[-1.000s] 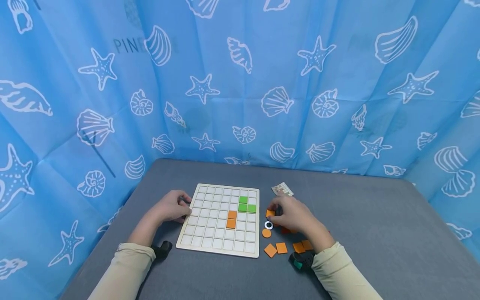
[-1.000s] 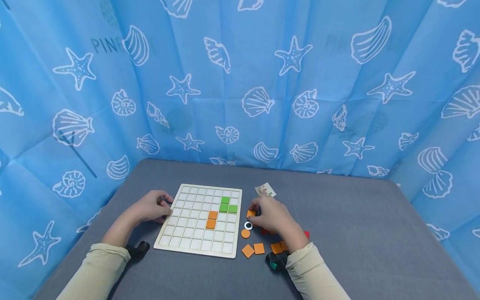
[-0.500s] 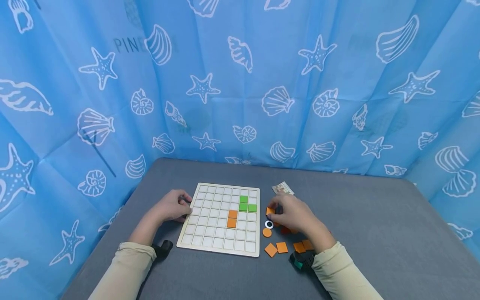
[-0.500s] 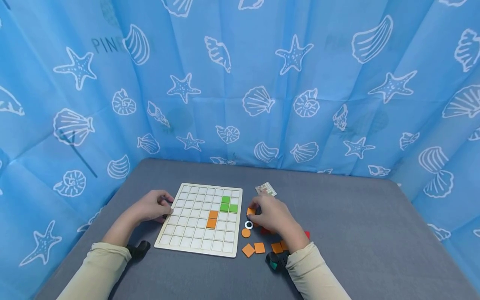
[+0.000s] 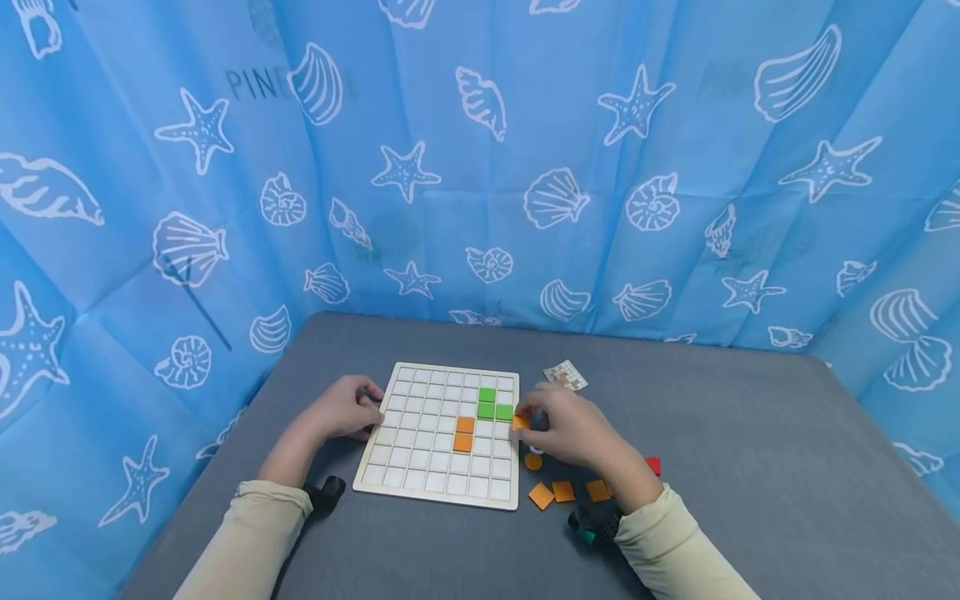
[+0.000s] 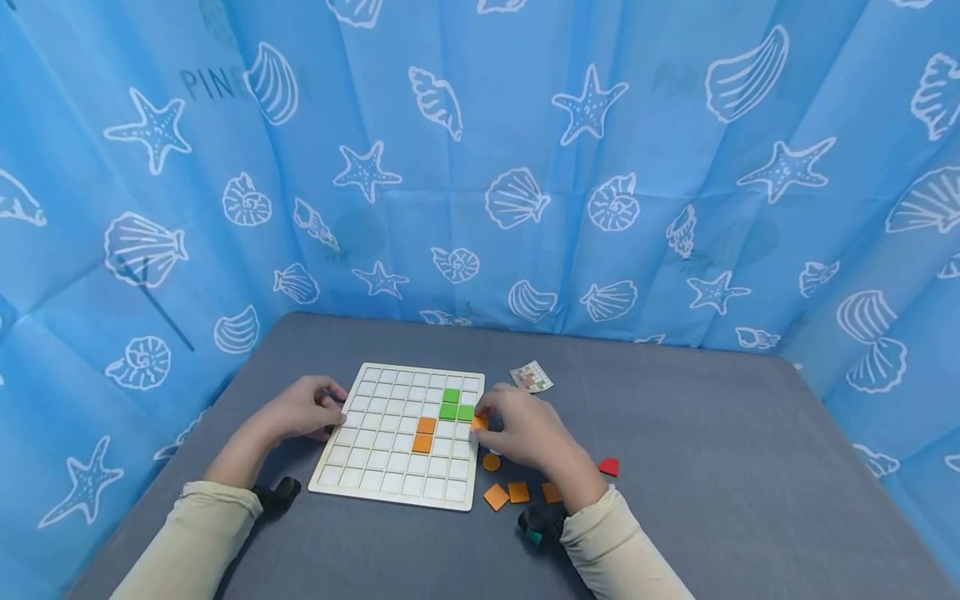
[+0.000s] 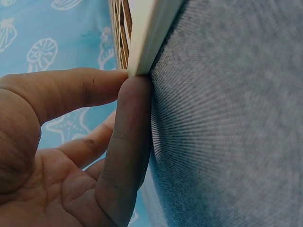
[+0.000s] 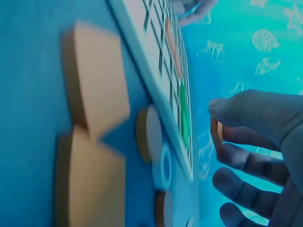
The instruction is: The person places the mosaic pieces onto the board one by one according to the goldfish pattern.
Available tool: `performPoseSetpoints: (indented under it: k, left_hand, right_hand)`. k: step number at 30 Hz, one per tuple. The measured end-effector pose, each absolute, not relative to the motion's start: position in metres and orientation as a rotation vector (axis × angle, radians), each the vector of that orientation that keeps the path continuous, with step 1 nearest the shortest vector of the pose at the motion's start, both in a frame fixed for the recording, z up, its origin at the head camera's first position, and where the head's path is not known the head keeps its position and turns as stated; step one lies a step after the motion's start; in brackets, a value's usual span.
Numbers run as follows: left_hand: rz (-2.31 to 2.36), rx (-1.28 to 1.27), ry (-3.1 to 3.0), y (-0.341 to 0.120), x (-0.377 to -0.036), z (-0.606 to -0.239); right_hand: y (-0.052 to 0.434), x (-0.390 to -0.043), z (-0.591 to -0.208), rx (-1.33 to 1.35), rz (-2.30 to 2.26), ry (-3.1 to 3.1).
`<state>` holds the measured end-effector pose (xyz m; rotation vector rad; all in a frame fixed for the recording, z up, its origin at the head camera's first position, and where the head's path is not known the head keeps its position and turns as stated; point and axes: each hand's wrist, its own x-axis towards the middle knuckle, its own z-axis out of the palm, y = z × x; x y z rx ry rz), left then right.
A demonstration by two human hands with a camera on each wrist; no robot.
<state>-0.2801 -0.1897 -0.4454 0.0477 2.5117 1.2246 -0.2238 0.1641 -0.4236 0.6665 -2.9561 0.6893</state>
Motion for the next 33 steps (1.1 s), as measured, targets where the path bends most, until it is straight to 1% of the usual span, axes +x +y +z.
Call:
performPoseSetpoints:
  k: [6,13,22,33]
  left_hand:
    - [1.218,0.046,2.517,-0.19,-0.282,-0.445]
    - [1.212,0.039,2.527,-0.191,-0.283,-0.445]
    - [1.21,0.03,2.523,-0.189,-0.284,-0.447]
    - [1.229,0.012,2.511,-0.189,-0.281,-0.444]
  right_hand:
    - [0.145,-0.212,-0.417,0.762,0.659,-2.968]
    - [0.123,-0.202,-0.424,0.894,0.671,-2.966]
    - [0.105,-0.196,-0.431,0.908,0.749,-2.998]
    - [0.087,-0.203,-0.434,0.904,0.639,-2.977]
